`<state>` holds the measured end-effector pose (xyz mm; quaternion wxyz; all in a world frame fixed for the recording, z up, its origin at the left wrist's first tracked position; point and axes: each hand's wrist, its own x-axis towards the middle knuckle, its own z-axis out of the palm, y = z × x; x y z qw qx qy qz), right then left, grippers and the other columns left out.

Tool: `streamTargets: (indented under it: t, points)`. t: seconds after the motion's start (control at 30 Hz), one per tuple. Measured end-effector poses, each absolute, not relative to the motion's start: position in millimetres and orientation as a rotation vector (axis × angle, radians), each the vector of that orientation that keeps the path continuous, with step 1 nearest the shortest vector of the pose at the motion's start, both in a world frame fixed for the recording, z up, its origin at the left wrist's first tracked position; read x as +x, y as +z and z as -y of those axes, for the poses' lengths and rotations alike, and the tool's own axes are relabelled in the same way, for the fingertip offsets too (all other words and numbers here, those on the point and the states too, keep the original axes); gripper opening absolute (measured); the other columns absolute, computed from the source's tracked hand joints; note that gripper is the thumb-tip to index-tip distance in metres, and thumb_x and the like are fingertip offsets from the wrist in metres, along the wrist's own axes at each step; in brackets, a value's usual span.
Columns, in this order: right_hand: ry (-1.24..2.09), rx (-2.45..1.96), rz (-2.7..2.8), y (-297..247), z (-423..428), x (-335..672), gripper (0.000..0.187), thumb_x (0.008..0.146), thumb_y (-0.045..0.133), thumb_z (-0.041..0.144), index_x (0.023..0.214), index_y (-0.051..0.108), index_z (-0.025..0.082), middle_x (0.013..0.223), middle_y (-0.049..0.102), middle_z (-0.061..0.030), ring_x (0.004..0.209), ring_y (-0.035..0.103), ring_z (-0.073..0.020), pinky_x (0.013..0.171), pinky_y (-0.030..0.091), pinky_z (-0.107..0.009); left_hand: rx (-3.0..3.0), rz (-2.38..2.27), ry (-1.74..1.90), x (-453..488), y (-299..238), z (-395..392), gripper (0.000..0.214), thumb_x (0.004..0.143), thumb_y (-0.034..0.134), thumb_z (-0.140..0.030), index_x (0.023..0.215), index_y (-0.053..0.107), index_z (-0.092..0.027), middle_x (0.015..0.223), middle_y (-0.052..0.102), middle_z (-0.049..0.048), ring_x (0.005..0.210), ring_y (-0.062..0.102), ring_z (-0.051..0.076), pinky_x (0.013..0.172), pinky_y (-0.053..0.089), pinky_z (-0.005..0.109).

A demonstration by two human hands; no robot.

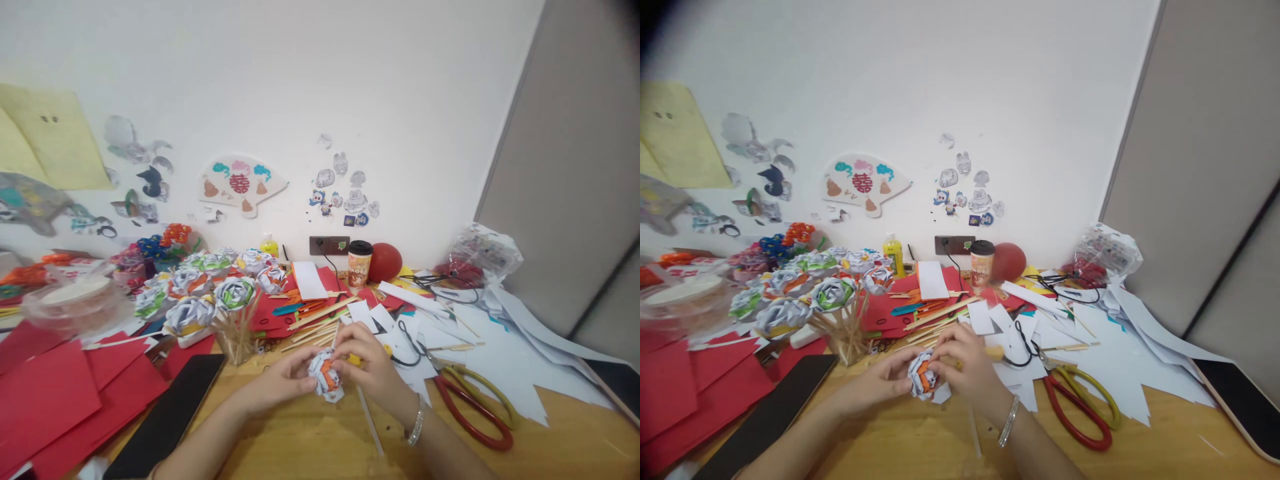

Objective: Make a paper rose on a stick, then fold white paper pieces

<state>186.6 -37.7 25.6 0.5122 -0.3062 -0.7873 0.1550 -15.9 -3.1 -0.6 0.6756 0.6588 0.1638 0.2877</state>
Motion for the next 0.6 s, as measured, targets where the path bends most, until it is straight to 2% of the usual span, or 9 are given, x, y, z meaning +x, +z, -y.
streamTargets:
  t: [0.2, 0.43, 0.6]
  points:
    - [0.186, -0.771, 1.935, 23.1, 39.1, 183.4, 0.023, 0.091, 0.045, 0.034, 0.077, 0.057, 0.020, 0.086, 0.056, -0.0044, 0.084, 0.052, -0.0178, 0.074, 0.044, -0.033, 1.534, -0.422, 0.625, -15.3, 4.2, 4.9, 0.055, 0.072, 0.068, -0.045, 0.118, 0.054, -0.020, 0.114, 0.060, 0.0064, 0.106, 0.051, 0.024, 0.094, 0.035, 0.037]
    - [-0.624, -0.641, 2.017, 22.2, 42.5, 186.9, 0.018, 0.090, 0.044, 0.014, 0.084, 0.059, 0.019, 0.080, 0.062, -0.0055, 0.070, 0.048, -0.0174, 0.066, 0.039, -0.032, 1.546, -0.506, 0.649, -16.1, 2.8, 4.9, 0.057, 0.071, 0.068, -0.047, 0.119, 0.054, -0.019, 0.120, 0.059, 0.0089, 0.104, 0.054, 0.025, 0.094, 0.037, 0.039]
    - [-0.708, -0.586, 2.042, 27.8, 43.5, 191.4, 0.014, 0.088, 0.048, 0.014, 0.084, 0.060, 0.019, 0.079, 0.063, -0.0056, 0.071, 0.048, -0.0167, 0.066, 0.040, -0.031, 1.549, -0.486, 0.651, -17.9, -0.8, 3.2, 0.056, 0.073, 0.067, -0.046, 0.121, 0.054, -0.020, 0.122, 0.058, 0.0082, 0.107, 0.053, 0.026, 0.095, 0.037, 0.040]
